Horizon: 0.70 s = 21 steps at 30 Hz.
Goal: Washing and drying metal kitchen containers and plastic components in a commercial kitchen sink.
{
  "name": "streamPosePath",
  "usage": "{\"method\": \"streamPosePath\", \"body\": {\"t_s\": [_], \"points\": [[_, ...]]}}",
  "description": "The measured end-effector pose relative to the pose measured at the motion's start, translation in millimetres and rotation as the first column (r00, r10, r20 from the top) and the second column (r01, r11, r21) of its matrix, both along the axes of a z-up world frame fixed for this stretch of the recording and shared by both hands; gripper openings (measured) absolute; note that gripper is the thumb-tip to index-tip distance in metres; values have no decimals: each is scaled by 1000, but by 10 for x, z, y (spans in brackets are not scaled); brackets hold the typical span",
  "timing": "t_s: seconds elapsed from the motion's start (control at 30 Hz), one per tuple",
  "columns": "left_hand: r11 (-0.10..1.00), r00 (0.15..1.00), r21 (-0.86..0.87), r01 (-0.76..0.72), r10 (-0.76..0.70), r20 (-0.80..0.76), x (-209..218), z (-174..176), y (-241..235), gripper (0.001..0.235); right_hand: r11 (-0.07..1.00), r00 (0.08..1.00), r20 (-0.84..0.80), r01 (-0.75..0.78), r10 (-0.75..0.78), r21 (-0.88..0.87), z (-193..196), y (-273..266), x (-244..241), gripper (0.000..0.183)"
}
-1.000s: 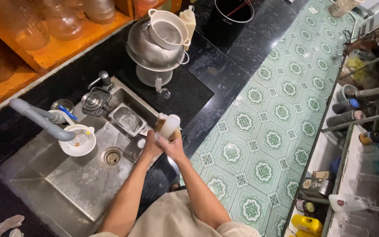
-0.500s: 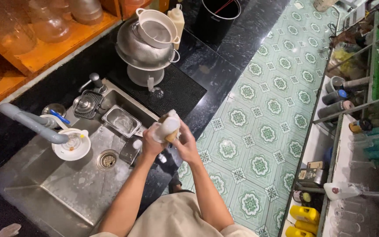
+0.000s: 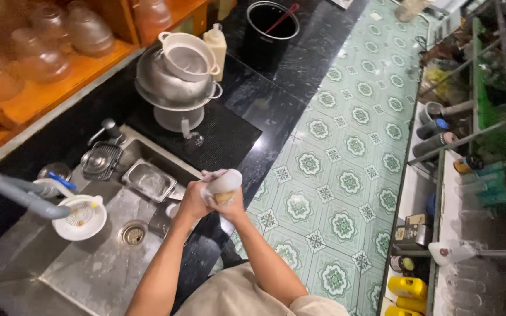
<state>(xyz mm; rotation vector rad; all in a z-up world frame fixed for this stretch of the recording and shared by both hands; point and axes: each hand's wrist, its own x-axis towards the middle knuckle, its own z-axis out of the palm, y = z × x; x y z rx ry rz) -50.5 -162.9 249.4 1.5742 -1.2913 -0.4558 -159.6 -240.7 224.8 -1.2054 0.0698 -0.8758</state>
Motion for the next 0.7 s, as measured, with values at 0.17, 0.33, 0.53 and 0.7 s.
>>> {"method": "streamPosePath", "body": {"t_s": [0.17, 0.33, 0.53, 0.7], "points": [[972, 976, 97, -216, 212, 47, -139, -81, -93, 42, 986, 968, -200, 162, -155, 23, 191, -12, 18, 49], [940, 940, 5, -341, 341, 21, -203, -204, -39, 41, 979, 952, -233, 204, -198, 3, 447, -304, 44, 36], [946, 950, 89, -311, 313, -9, -90, -332, 172, 28, 994, 944, -322, -97, 76, -50, 724, -477, 76, 32], [960, 974, 172, -219, 227, -26, 200, -315, 365, 24, 952, 988, 152, -44, -2, 302, 410, -148, 349, 53]]}}
